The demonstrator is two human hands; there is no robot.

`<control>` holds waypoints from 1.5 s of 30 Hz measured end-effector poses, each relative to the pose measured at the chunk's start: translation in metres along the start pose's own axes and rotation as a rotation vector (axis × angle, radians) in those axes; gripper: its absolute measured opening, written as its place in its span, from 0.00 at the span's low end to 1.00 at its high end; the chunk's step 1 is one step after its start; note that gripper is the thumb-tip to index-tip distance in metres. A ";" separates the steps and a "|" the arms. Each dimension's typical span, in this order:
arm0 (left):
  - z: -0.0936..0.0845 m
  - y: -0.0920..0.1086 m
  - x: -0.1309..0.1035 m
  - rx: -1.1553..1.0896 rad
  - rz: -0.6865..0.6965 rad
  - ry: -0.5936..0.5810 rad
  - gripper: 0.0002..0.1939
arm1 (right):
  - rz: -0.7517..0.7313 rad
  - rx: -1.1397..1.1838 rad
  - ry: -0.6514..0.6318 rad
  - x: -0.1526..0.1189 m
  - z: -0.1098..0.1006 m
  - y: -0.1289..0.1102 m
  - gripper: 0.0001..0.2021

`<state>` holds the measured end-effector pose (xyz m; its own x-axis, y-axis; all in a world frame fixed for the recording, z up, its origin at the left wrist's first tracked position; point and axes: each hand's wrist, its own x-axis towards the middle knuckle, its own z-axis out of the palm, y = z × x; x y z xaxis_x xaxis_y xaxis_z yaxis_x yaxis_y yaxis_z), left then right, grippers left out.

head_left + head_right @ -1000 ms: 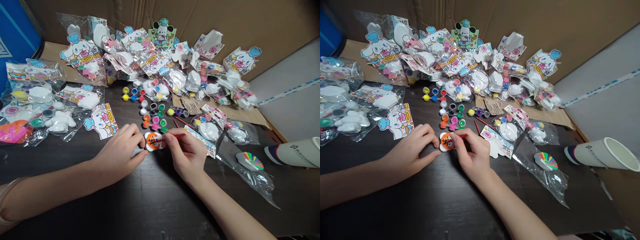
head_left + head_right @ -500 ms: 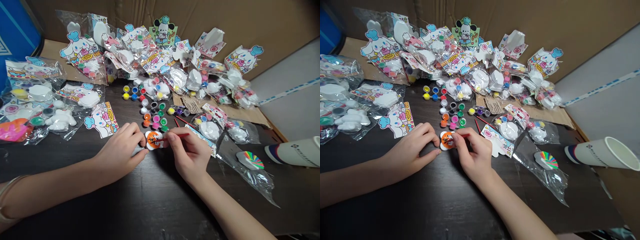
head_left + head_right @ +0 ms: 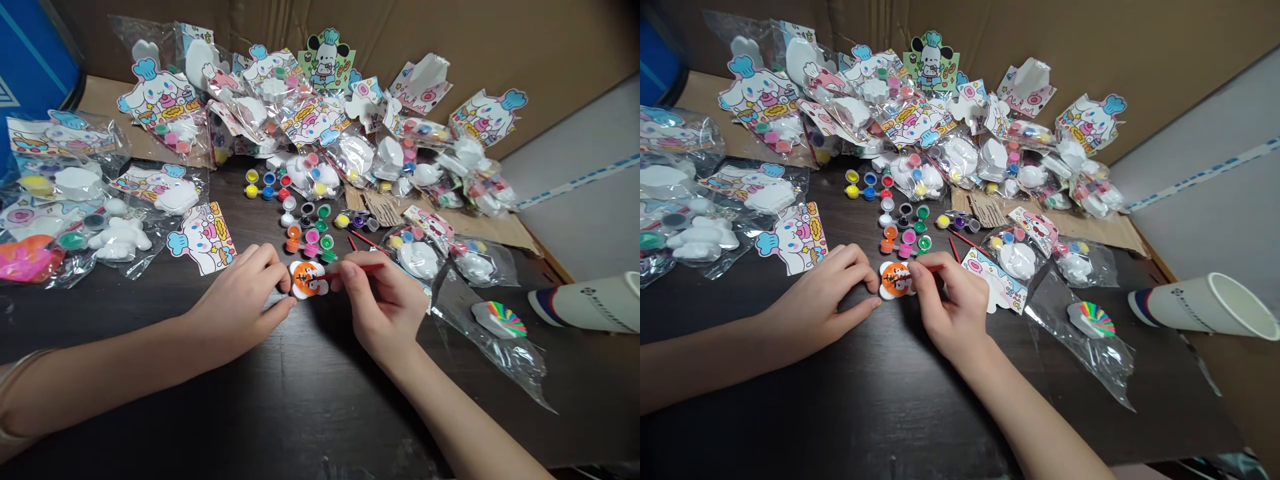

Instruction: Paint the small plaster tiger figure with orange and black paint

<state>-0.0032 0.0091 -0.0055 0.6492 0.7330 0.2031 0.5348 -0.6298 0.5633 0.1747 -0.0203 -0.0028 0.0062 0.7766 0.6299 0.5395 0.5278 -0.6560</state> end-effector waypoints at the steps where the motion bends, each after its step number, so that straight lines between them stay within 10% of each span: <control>1: 0.000 0.000 0.000 -0.001 0.000 -0.001 0.03 | -0.006 0.002 -0.006 0.000 0.000 0.000 0.09; 31: -0.001 0.000 0.000 0.006 -0.021 -0.016 0.03 | -0.036 -0.025 -0.016 -0.001 0.000 -0.001 0.08; 39: 0.001 -0.001 -0.001 -0.001 -0.021 0.002 0.01 | 0.239 0.232 0.244 0.003 0.003 0.008 0.07; 45: -0.003 0.003 -0.001 -0.089 0.022 0.043 0.07 | 0.125 0.068 0.088 -0.001 0.004 0.014 0.07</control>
<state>-0.0038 0.0075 -0.0020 0.6353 0.7310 0.2490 0.4693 -0.6215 0.6273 0.1791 -0.0119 -0.0141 0.1452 0.8060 0.5738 0.4714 0.4535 -0.7564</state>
